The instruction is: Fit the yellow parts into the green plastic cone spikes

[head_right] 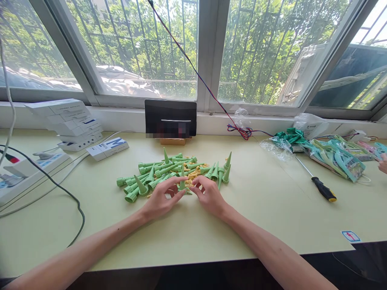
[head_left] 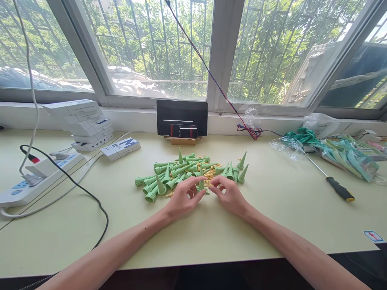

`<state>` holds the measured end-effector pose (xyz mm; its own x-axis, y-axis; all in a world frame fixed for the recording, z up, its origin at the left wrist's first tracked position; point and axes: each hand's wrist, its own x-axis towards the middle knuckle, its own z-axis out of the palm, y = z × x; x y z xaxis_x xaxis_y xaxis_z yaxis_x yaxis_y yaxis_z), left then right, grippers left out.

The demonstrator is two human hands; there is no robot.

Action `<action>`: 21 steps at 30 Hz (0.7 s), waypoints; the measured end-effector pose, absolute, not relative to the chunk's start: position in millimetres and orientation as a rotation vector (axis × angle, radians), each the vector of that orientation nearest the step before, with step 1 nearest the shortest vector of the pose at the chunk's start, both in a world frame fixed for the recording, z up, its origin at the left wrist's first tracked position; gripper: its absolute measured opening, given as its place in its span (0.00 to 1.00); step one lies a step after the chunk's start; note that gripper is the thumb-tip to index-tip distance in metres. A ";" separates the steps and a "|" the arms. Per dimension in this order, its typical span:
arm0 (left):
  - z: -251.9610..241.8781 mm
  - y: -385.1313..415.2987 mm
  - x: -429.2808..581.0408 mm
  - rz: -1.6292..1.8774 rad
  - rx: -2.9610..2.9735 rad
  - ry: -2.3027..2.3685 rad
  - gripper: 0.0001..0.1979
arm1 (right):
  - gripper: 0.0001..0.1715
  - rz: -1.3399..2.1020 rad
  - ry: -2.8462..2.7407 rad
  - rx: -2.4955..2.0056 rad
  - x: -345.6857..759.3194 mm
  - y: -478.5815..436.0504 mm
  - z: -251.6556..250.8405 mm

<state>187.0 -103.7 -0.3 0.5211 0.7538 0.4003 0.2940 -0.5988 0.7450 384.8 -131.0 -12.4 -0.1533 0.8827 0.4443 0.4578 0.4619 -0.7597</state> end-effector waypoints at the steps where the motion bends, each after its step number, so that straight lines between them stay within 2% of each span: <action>1: -0.2 -103.6 187.0 0.972 2.151 0.846 0.17 | 0.09 0.574 -1.782 -1.141 384.8 -131.0 -12.3; 21: -2.6 -103.2 186.1 0.943 2.190 0.806 0.17 | 0.15 0.568 -1.863 -1.124 386.6 -129.1 -16.4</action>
<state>186.1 -103.2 -2.6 0.5597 0.7239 0.4033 0.2855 -0.6253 0.7263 386.6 -129.1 -16.4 -0.2207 0.8705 0.4399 0.4768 0.4898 -0.7299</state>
